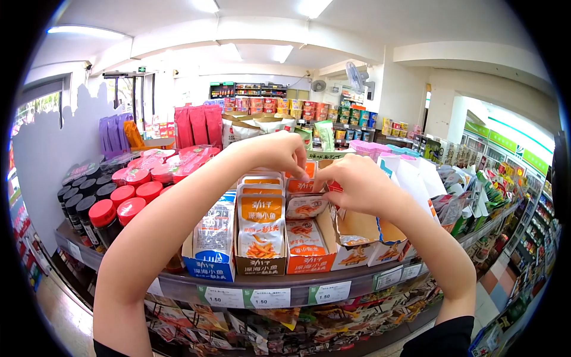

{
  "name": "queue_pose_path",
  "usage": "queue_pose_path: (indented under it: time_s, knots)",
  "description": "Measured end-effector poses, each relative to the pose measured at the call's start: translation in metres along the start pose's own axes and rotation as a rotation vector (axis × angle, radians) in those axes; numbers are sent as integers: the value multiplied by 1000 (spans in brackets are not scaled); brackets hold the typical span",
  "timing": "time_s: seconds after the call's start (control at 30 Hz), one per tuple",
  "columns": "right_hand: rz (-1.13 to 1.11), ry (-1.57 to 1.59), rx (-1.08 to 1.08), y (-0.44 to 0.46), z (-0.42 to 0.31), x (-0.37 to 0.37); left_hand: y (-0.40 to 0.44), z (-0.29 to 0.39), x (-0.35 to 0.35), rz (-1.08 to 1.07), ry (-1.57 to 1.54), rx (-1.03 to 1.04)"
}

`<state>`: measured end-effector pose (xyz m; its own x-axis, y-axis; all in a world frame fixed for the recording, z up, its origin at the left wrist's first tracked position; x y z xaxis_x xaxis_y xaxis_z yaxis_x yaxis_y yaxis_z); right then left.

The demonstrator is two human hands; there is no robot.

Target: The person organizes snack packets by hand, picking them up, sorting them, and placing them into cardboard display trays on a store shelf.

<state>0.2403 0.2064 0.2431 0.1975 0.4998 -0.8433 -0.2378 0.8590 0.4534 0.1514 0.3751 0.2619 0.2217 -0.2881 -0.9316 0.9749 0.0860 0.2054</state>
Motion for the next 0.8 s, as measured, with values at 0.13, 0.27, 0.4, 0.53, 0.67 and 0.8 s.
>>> queue_pose_path:
  time_s: [0.13, 0.27, 0.4, 0.53, 0.67, 0.8]
  knots:
    - [-5, -8, 0, 1, 1, 2, 2, -4, 2, 42, 76, 56]
    - [63, -21, -30, 2, 2, 4, 2, -1, 11, 286, 336, 130]
    - [155, -53, -25, 3, -2, 5, 3, -5, 17, 380, 558, 361]
    - [129, -90, -36, 2, -2, 6, -3, 11, 7, 100, 354, 39]
    - [120, -115, 1, 3, 2, 9, 2, 2, 1, -24, 169, -94]
    - [112, -67, 4, 4, 7, 10, -1, 0, -2, -74, 54, -31]
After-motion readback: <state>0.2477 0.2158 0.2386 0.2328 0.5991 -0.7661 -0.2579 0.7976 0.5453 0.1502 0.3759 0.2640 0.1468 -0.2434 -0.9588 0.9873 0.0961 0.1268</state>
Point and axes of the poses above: each hand's wrist, its own y-axis towards the middle knuckle, its own x-axis out of the palm, z = x × y, the point moved 2 cm from there along y, towards the middle knuckle, and after that the axes turned 8 degrees about -y, right-handed, at the moved point
